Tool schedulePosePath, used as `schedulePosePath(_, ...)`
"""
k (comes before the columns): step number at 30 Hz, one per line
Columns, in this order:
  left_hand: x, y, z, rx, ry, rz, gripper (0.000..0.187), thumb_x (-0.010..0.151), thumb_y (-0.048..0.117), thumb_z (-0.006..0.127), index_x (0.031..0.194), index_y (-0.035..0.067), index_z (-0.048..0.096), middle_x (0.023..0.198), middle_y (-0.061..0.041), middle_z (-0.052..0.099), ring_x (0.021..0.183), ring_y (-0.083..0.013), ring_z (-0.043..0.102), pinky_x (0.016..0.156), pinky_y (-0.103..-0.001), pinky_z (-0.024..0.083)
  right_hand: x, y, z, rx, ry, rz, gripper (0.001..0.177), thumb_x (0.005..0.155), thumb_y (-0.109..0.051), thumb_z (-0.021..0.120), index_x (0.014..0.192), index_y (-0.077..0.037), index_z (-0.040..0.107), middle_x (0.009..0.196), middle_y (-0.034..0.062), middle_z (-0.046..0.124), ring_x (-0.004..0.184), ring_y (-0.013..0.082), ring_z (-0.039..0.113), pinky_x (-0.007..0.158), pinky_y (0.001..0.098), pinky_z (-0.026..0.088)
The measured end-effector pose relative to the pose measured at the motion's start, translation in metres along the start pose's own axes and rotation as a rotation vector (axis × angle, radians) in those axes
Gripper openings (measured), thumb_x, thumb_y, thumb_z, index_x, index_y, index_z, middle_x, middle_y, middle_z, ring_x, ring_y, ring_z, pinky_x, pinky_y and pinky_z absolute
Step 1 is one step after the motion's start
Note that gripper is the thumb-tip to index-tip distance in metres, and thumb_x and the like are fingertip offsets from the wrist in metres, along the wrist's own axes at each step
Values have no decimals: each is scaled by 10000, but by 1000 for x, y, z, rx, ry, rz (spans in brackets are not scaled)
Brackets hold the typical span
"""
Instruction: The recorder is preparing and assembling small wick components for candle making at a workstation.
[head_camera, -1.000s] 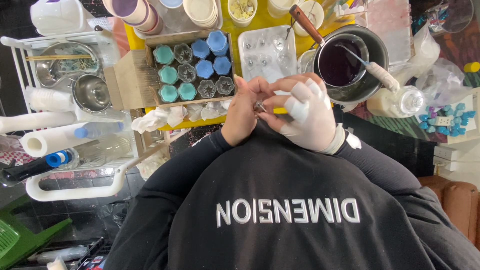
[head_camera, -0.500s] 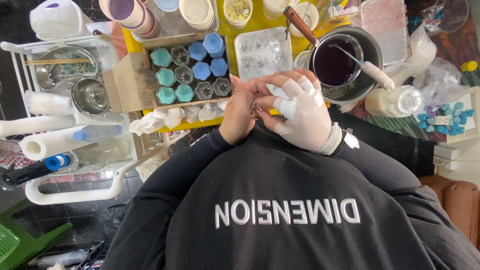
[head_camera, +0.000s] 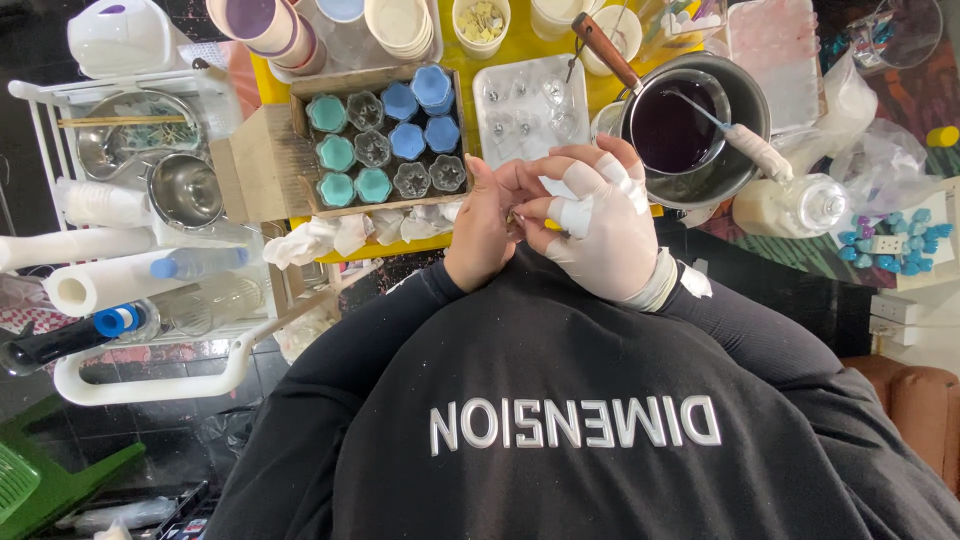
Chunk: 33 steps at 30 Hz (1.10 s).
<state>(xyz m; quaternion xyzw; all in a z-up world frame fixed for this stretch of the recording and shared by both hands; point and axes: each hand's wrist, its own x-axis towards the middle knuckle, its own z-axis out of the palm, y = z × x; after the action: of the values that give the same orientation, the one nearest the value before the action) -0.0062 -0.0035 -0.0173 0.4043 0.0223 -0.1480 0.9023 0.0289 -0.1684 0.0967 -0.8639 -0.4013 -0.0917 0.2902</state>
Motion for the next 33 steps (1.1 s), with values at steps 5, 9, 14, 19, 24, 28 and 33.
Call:
schedulePosePath(5, -1, 10, 12, -69, 32, -37, 848, 1008, 744, 174, 1038, 6, 590, 968, -112, 669, 887, -167, 641, 785, -273, 519, 2, -3, 0, 17, 24, 34, 129, 789, -211, 851, 882, -189, 764, 1222, 14, 689, 1224, 269, 616, 1155, 549, 346)
schedulePosePath(9, 2, 2, 10, -99, 45, -23, 856, 1020, 740, 169, 1012, -7, 587, 952, -124, 660, 893, -177, 640, 811, -281, 520, 1, -4, 1, 12, 5, 72, 108, 782, -226, 845, 854, -190, 774, 1211, 10, 695, 1220, 262, 615, 1165, 550, 340)
schedulePosePath(14, 3, -6, 6, -137, 62, -22, 822, 1031, 728, 181, 967, 3, 564, 932, -124, 652, 861, -174, 624, 804, -285, 517, 1, -6, 3, 19, -8, 111, 92, 788, -232, 835, 843, -189, 776, 1235, 14, 696, 1237, 264, 607, 1176, 559, 331)
schedulePosePath(19, 2, -6, 7, -210, 75, -3, 786, 1028, 713, 220, 939, 4, 549, 908, -90, 617, 866, -162, 602, 832, -286, 516, 3, -6, 4, 33, -28, 138, 91, 779, -233, 830, 837, -186, 778, 1252, 24, 694, 1245, 267, 605, 1187, 570, 307)
schedulePosePath(24, -1, -8, 4, -217, 87, -4, 780, 1033, 716, 238, 958, 7, 557, 877, -64, 592, 815, -139, 553, 779, -272, 481, 2, -2, 7, 45, -40, 131, 108, 778, -255, 840, 814, -192, 760, 1272, 38, 688, 1254, 283, 602, 1208, 571, 266)
schedulePosePath(28, 1, 0, 6, -160, 99, -8, 779, 1031, 723, 221, 945, 23, 552, 864, -71, 599, 787, -134, 550, 715, -257, 455, 2, 2, 12, 73, -33, 111, 116, 787, -257, 848, 832, -194, 762, 1276, 33, 686, 1249, 286, 601, 1225, 574, 232)
schedulePosePath(33, 1, -14, -7, -175, 83, 13, 777, 1116, 691, 190, 939, 29, 554, 791, -41, 556, 694, -117, 492, 649, -251, 420, 1, 10, 17, 134, -6, 85, 189, 786, -248, 883, 897, -206, 736, 1275, 16, 674, 1250, 279, 597, 1245, 608, 170)
